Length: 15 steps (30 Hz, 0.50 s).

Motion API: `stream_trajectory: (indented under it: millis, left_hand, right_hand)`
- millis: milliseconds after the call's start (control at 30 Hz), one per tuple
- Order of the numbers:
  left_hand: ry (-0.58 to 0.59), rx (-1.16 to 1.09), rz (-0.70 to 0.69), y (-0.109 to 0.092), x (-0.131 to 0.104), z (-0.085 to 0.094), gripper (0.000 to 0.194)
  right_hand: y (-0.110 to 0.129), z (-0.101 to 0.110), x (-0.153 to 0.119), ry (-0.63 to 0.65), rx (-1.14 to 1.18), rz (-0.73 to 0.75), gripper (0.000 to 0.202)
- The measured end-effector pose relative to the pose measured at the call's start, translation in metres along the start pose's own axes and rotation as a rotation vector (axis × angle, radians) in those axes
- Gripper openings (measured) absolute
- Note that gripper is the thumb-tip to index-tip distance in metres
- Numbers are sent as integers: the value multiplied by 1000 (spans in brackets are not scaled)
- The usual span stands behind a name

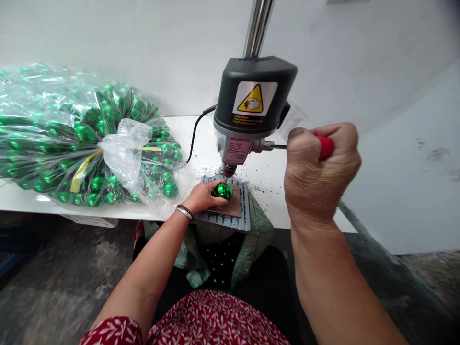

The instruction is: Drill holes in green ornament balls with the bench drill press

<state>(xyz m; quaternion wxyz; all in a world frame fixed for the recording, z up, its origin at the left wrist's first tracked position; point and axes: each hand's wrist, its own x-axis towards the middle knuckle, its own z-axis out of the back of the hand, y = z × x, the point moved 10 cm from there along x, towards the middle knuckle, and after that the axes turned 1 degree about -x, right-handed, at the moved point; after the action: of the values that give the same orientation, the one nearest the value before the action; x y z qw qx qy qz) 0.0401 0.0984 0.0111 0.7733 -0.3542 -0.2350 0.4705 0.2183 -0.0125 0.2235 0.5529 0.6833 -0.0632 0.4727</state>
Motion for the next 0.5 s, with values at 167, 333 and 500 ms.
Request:
stream_trajectory:
  millis: [167, 333, 500]
  left_hand:
    - [5, 11, -2, -2, -1, -1, 58]
    - [-3, -9, -18, -3, -2, -1, 57]
    - [-6, -41, -29, -2, -3, -2, 57]
  right_hand:
    - [-1, 1, -2, -5, 7, 6, 20]
    - [-5, 3, -6, -11, -15, 4, 23]
    - [-6, 2, -8, 7, -25, 4, 22]
